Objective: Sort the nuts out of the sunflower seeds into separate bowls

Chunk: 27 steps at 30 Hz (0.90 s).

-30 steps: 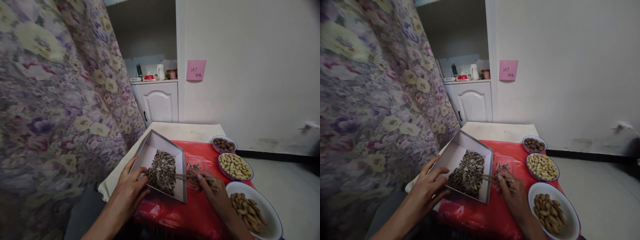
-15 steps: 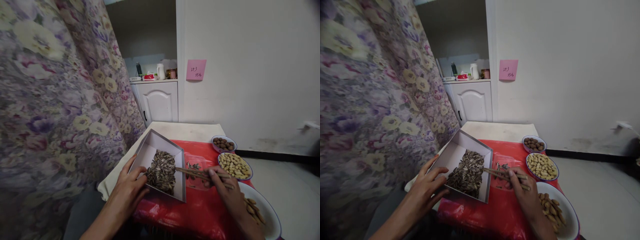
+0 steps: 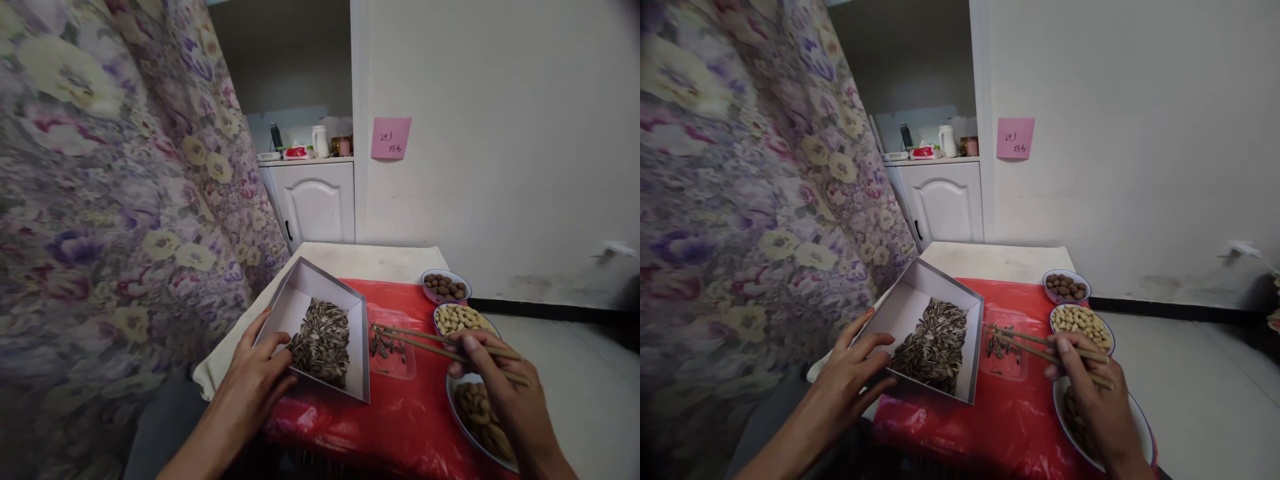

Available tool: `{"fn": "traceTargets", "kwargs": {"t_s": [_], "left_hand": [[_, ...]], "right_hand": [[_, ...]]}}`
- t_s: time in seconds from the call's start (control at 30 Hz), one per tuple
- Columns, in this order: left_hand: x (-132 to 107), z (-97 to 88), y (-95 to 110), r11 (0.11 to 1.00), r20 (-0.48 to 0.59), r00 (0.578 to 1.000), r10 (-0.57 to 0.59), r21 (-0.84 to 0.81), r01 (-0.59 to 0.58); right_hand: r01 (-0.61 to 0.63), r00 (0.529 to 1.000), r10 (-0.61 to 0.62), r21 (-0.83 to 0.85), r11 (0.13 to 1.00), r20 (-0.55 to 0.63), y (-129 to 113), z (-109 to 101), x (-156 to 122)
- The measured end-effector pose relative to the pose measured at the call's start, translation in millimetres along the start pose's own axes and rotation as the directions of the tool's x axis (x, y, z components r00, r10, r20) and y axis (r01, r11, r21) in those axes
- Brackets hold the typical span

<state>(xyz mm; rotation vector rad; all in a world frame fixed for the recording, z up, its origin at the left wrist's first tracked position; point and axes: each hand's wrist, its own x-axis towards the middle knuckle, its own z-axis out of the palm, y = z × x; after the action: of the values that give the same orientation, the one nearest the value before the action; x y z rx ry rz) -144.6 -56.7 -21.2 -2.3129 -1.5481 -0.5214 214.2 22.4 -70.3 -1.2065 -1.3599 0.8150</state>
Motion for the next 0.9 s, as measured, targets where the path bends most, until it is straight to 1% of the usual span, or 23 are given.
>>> {"fn": "traceTargets", "kwargs": {"t_s": [0.1,0.17,0.23,0.33,0.43,0.53,0.67,0.9], "left_hand": [[0,0.4,0,1.000,-0.011,1.000,0.006,0.001,-0.006],[1,0.2,2,1.000,-0.023,1.000,-0.006,-0.003,0.006],[1,-0.1,4,1.000,-0.029,0.999,-0.022,-0.007,0.022],[1,-0.4,5,1.000,-0.024,0.999,-0.028,-0.011,0.028],[0,-0.3,3,1.000,-0.011,1.000,-0.023,-0.008,0.023],[-1,-0.3,1,1.000,0.005,1.000,-0.025,-0.001,0.025],[-1,-0.7,-1,1.000,0.016,1.000,-0.009,0.003,0.009],[0,-1.4,3,0.999,-0.004,0.999,-0.039,-0.016,0.039]], "right_hand": [[0.044,0.991,-0.046,0.014,0.999,0.124,-3,20,-4],[0.054,0.974,-0.059,0.029,0.998,0.219,-5,36,-7],[0.065,0.954,-0.082,0.067,0.996,0.290,-6,51,-9],[0.074,0.936,-0.112,0.124,0.990,0.335,-4,69,-12],[0.088,0.929,-0.133,0.143,0.986,0.345,2,80,-14],[0.099,0.923,-0.147,0.150,0.984,0.356,7,86,-15],[0.089,0.925,-0.135,0.142,0.986,0.356,10,88,-15],[0.082,0.942,-0.107,0.092,0.992,0.318,8,80,-12]]}}
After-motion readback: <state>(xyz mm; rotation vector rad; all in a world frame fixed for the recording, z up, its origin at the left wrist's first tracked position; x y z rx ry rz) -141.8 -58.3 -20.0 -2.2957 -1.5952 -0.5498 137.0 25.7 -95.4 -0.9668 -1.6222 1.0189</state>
